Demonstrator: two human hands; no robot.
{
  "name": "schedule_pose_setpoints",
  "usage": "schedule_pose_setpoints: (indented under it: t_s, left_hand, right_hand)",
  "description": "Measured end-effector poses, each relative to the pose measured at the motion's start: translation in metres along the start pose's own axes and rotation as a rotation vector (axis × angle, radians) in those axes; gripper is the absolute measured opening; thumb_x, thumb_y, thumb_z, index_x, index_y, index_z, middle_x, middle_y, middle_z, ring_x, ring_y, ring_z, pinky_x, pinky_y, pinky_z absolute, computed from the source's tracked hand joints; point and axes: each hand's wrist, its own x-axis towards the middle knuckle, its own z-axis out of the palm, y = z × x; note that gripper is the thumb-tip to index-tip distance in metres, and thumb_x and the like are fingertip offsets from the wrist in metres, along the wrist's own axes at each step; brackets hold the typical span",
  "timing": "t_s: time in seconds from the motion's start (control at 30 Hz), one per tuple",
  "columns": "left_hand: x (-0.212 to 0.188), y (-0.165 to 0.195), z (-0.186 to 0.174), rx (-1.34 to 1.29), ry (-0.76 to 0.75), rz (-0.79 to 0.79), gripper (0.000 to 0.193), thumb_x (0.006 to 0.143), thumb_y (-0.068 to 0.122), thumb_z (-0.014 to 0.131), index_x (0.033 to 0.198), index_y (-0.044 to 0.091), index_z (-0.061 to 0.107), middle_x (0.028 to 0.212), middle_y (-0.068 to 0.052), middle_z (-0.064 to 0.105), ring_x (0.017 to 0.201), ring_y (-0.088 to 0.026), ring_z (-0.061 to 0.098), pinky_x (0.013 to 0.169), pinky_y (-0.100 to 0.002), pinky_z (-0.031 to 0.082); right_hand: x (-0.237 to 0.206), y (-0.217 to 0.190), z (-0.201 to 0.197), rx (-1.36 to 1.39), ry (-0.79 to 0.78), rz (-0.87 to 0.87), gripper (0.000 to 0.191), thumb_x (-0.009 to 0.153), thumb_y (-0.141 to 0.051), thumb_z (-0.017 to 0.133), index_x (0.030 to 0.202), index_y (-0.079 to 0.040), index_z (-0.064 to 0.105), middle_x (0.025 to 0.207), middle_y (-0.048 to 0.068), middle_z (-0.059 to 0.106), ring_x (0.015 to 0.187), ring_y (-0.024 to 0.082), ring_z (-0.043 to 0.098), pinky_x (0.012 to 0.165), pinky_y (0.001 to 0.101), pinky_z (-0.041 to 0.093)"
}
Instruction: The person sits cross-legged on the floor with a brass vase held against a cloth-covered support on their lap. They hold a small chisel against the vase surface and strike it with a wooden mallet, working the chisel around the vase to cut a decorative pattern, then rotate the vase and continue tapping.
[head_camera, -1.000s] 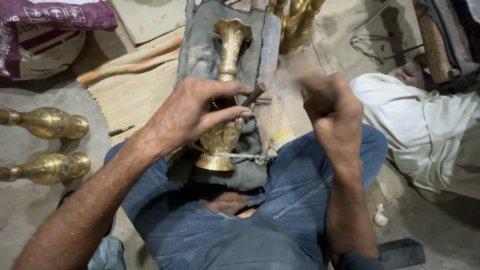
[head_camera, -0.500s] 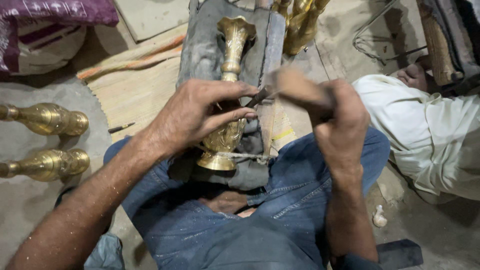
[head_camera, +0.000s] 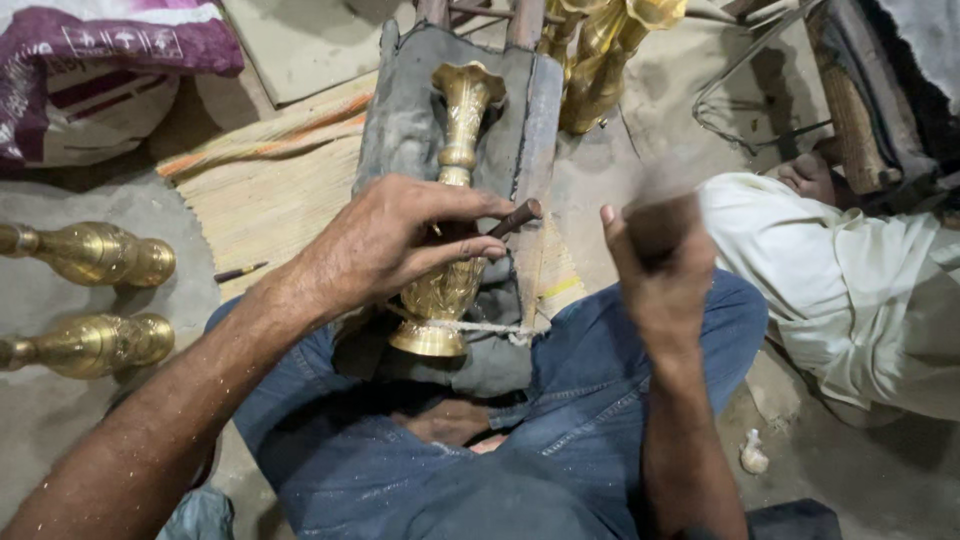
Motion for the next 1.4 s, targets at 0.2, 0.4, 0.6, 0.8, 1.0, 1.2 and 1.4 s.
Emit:
schedule_pose_setpoints:
  t_s: [0.2,0.4,0.6,0.8,1.0,1.2,1.4]
  left_hand:
    - [-0.001,0.001,-0.001,-0.055,-0.007,-0.036,0.036,0.093,0.029,0.075,0.123,0.009,0.072,0.109,-0.011,0.078,0.091,-0.024,0.078,0.080,-0.037,0.061]
    - [-0.004,-0.001,-0.002,-0.015,0.013,0.004,0.036,0.093,0.027,0.077,0.123,0.008,0.073,0.109,-0.012,0.078,0.093,-0.025,0.077,0.080,-0.037,0.061]
    - [-0.007,-0.004,-0.002,-0.039,0.025,0.048,0.035,0.094,0.026,0.077,0.123,0.008,0.073,0.113,-0.012,0.078,0.097,-0.024,0.077,0.084,-0.036,0.062]
    - [-0.010,-0.006,0.000,-0.041,0.007,-0.013,0.036,0.091,0.026,0.077,0.122,0.010,0.073,0.111,-0.009,0.079,0.092,-0.021,0.078,0.082,-0.035,0.063]
    - [-0.012,-0.009,-0.001,-0.049,0.023,0.005,0.035,0.092,0.026,0.077,0.123,0.010,0.073,0.113,-0.010,0.078,0.093,-0.022,0.078,0.083,-0.035,0.063]
    - [-0.016,-0.010,-0.001,-0.054,0.026,0.025,0.036,0.093,0.025,0.078,0.124,0.009,0.072,0.115,-0.011,0.078,0.098,-0.023,0.078,0.085,-0.036,0.062]
    - [-0.019,-0.012,-0.001,-0.060,0.034,0.038,0.036,0.093,0.025,0.077,0.125,0.009,0.072,0.115,-0.010,0.078,0.099,-0.023,0.077,0.087,-0.036,0.062]
  right_hand:
    - [0.005,-0.007,-0.001,-0.145,0.029,-0.013,0.023,0.091,-0.001,0.080,0.107,0.000,0.063,0.093,0.015,0.069,0.087,0.029,0.067,0.075,0.0390,0.053]
    - [0.007,-0.019,-0.006,-0.246,0.002,-0.188,0.026,0.078,0.004,0.078,0.100,0.001,0.064,0.087,0.015,0.068,0.079,0.028,0.066,0.072,0.0387,0.049]
    - [0.006,-0.021,-0.008,-0.322,-0.050,-0.241,0.025,0.082,0.002,0.078,0.102,0.000,0.063,0.087,0.014,0.068,0.077,0.026,0.067,0.071,0.0361,0.050]
    - [-0.001,-0.016,-0.008,-0.082,-0.117,-0.013,0.022,0.090,0.005,0.069,0.110,-0.001,0.061,0.092,0.012,0.069,0.082,0.019,0.068,0.073,0.0330,0.053]
    - [0.002,-0.017,-0.005,-0.135,-0.044,-0.056,0.027,0.093,0.000,0.079,0.112,-0.002,0.060,0.092,0.012,0.070,0.082,0.026,0.067,0.074,0.0348,0.053]
    - [0.001,-0.025,-0.006,0.005,-0.051,0.084,0.019,0.089,-0.005,0.077,0.103,-0.002,0.063,0.089,0.012,0.067,0.079,0.028,0.064,0.070,0.0382,0.049]
    - [0.008,-0.039,-0.006,-0.091,-0.028,-0.062,0.019,0.090,-0.002,0.077,0.103,-0.001,0.063,0.091,0.013,0.066,0.079,0.027,0.064,0.075,0.0389,0.051]
